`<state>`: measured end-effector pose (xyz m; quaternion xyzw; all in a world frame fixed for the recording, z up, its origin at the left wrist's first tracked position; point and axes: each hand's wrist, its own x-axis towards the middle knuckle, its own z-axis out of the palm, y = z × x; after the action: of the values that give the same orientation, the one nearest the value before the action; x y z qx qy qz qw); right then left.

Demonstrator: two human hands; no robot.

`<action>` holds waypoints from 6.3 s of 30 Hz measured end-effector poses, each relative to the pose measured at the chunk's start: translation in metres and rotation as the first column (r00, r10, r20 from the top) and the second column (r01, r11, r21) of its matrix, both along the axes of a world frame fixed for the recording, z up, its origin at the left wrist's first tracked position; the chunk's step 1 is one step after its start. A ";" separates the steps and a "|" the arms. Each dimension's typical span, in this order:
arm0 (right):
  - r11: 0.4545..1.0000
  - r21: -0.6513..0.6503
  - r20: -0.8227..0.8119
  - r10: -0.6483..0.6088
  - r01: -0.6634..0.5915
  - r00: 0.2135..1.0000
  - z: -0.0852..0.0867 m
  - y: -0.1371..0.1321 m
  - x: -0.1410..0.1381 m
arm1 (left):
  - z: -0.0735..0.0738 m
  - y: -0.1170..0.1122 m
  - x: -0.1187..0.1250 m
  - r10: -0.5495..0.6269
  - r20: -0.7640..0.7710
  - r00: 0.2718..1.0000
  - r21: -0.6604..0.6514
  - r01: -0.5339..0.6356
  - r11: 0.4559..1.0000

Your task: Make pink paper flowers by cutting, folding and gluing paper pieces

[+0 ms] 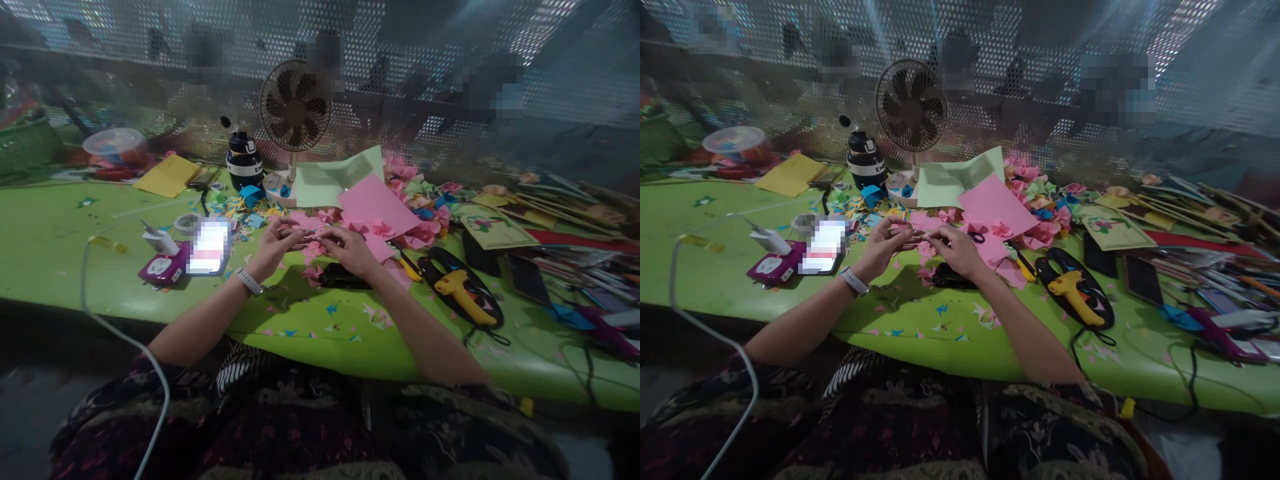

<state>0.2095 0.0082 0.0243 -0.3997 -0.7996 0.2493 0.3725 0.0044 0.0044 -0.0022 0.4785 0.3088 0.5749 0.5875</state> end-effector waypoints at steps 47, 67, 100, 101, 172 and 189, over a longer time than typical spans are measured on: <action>0.934 0.172 0.037 -0.325 0.314 0.945 -0.014 -0.007 -0.012 | -0.005 -0.017 0.018 -0.120 -0.074 0.990 -0.128 0.110 0.986; 0.943 0.220 0.075 -0.271 0.249 0.960 -0.007 -0.012 -0.012 | -0.005 -0.010 0.015 -0.108 -0.077 0.991 -0.201 0.091 0.975; 0.905 0.379 0.175 -0.276 0.194 0.945 -0.012 -0.007 -0.007 | -0.006 -0.016 0.014 -0.107 -0.077 0.991 -0.032 0.105 0.994; 0.913 0.364 0.159 -0.254 0.182 0.954 -0.011 -0.007 -0.007 | -0.006 -0.016 0.014 -0.102 -0.079 0.992 -0.029 0.100 0.995; 0.969 0.245 0.034 0.017 -0.025 0.999 -0.007 -0.016 -0.018 | 0.000 -0.009 0.015 0.228 0.058 0.972 -0.002 -0.228 0.974; 0.993 0.036 -0.022 0.111 -0.110 0.994 -0.001 -0.010 -0.009 | 0.000 -0.006 0.012 0.146 0.036 0.989 0.040 -0.148 0.988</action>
<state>0.2007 -0.0015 0.0236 -0.3455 -0.8200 0.2606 0.3746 0.0164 -0.0016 -0.0022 0.4571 0.3212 0.6309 0.5384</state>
